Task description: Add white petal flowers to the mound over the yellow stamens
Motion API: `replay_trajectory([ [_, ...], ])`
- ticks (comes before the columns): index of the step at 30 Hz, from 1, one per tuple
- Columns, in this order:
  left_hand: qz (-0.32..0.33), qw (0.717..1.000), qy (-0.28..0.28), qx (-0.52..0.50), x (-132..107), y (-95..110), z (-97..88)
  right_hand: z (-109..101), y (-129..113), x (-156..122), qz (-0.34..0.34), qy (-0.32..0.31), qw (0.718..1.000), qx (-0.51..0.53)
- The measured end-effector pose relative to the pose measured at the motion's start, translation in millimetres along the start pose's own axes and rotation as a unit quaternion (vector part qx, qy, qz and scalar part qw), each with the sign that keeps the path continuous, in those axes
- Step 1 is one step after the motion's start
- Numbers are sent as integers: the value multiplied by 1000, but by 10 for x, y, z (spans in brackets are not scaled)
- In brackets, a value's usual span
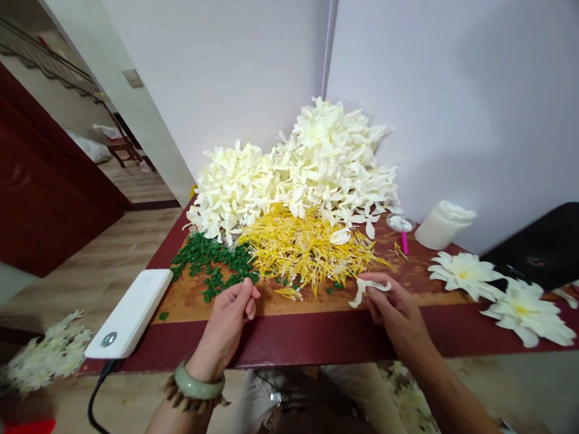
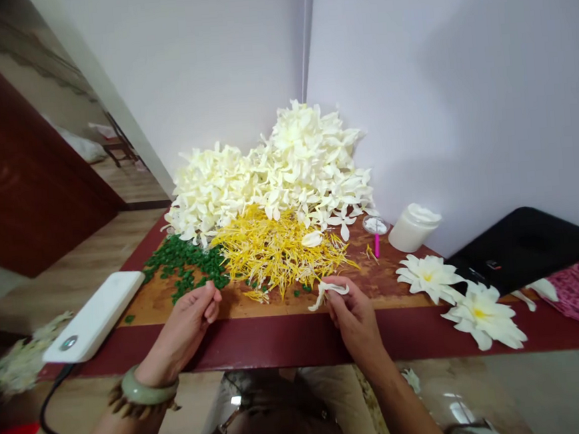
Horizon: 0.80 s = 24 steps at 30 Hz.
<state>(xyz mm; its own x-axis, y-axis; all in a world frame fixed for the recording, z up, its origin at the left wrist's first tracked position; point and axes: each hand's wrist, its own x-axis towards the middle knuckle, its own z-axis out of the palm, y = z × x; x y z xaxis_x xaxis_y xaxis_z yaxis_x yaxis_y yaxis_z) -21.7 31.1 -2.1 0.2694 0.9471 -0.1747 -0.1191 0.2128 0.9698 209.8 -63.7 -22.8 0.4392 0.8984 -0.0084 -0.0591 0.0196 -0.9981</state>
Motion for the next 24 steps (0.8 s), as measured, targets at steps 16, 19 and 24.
replay_trajectory([
  [16,9,993,94,-69,-21,78,-246,-49,51,-20,12,11,999,-37],
  [19,20,982,172,-81,-21,75,-430,-58,66,-12,13,13,999,-48],
  [24,39,972,230,-40,42,19,-559,-51,51,-1,9,18,997,-75],
])
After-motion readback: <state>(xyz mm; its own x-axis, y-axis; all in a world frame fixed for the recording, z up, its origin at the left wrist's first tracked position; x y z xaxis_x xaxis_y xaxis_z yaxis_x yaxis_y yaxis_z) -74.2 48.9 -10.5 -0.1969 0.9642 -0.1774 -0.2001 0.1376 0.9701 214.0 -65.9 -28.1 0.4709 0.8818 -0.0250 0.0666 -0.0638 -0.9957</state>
